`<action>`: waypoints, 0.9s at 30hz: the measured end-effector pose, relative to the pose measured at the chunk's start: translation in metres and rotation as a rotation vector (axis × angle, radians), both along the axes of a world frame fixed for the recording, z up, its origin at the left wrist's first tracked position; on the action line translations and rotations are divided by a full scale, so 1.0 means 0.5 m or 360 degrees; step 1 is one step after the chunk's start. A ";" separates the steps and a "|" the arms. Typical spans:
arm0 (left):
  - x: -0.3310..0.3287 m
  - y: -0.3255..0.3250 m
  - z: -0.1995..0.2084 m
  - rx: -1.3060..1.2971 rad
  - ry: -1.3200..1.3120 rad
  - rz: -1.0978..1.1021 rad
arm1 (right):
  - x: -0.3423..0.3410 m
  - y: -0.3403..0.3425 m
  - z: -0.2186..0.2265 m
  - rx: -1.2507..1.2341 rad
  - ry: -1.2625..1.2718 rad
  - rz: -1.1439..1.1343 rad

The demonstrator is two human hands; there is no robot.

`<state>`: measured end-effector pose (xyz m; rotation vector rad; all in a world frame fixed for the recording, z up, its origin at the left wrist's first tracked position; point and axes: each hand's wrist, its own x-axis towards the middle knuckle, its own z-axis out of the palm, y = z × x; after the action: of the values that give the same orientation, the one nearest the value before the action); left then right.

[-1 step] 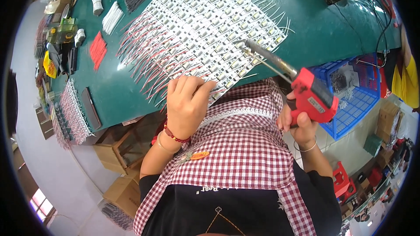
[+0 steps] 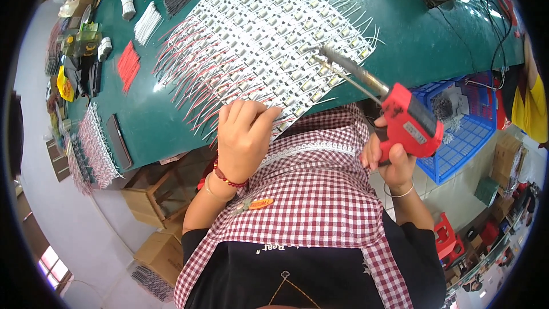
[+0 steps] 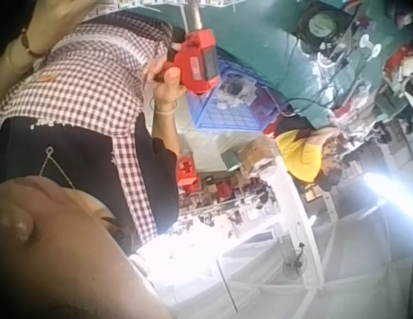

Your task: The person solders wires to an LED circuit board array using a handheld soldering tool while positioning the wires and board sections by hand.

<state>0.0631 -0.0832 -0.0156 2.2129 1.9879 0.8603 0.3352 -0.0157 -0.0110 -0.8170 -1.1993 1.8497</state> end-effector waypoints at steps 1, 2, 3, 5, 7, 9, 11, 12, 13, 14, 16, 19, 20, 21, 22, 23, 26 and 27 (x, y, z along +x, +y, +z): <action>-0.001 -0.003 0.001 -0.0024 -0.0020 0.0030 | -0.015 0.015 0.004 0.0005 0.0005 0.0013; -0.003 -0.005 0.002 -0.0045 -0.0046 0.0051 | -0.028 0.028 0.010 -0.0007 0.0069 -0.0032; -0.006 -0.010 0.003 -0.0038 -0.0044 0.0058 | -0.040 0.045 0.016 -0.0019 0.0135 -0.0075; -0.016 -0.024 0.014 -0.0105 -0.0093 0.0188 | -0.067 0.086 0.030 0.0004 0.0204 -0.0006; -0.023 -0.048 0.030 -0.0140 -0.0123 0.0268 | -0.099 0.126 0.039 -0.0075 0.0305 -0.0057; -0.032 -0.061 0.059 -0.0231 -0.0019 0.0396 | -0.097 0.183 0.024 -0.0198 0.0647 0.0210; -0.056 -0.059 0.071 -0.0249 0.0015 0.0460 | -0.122 0.226 0.009 -0.0286 0.0658 0.0008; -0.071 -0.053 0.081 -0.0226 0.0013 0.0522 | -0.118 0.256 -0.011 -0.0396 0.0826 0.0119; -0.080 -0.052 0.099 -0.0208 0.0017 0.0597 | -0.133 0.266 -0.015 -0.0388 0.0843 0.0151; -0.092 -0.034 0.116 -0.0215 -0.0008 0.0611 | -0.146 0.276 -0.016 -0.0512 0.0914 0.0092; -0.105 0.017 0.119 -0.0115 -0.0053 0.0482 | -0.157 0.297 -0.042 -0.0639 0.1029 0.0028; -0.123 0.102 0.097 -0.0042 -0.0011 0.0320 | -0.161 0.296 -0.057 -0.0690 0.1096 0.0009; -0.141 0.136 0.083 -0.0041 0.0063 0.0339 | -0.159 0.291 -0.052 -0.0695 0.1057 -0.0030; -0.173 0.173 0.060 0.0007 0.0073 0.0396 | -0.158 0.283 -0.049 -0.0683 0.1062 -0.0021; -0.215 0.201 0.040 0.0052 0.0096 0.0471 | -0.163 0.272 -0.045 -0.0704 0.1020 -0.0002; -0.261 0.230 0.015 0.0061 0.0095 0.0505 | -0.168 0.265 -0.039 -0.0716 0.0970 0.0002; -0.327 0.315 -0.037 -0.0054 -0.0031 0.0516 | -0.170 0.262 -0.035 -0.0670 0.0916 0.0010; -0.335 0.331 -0.049 -0.0185 -0.0157 0.0499 | -0.173 0.261 -0.036 -0.0661 0.0894 -0.0006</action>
<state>-0.1045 0.0821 -0.0400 1.7908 2.3079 0.8367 0.2489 0.1148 -0.0292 -0.4514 -0.4699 2.1623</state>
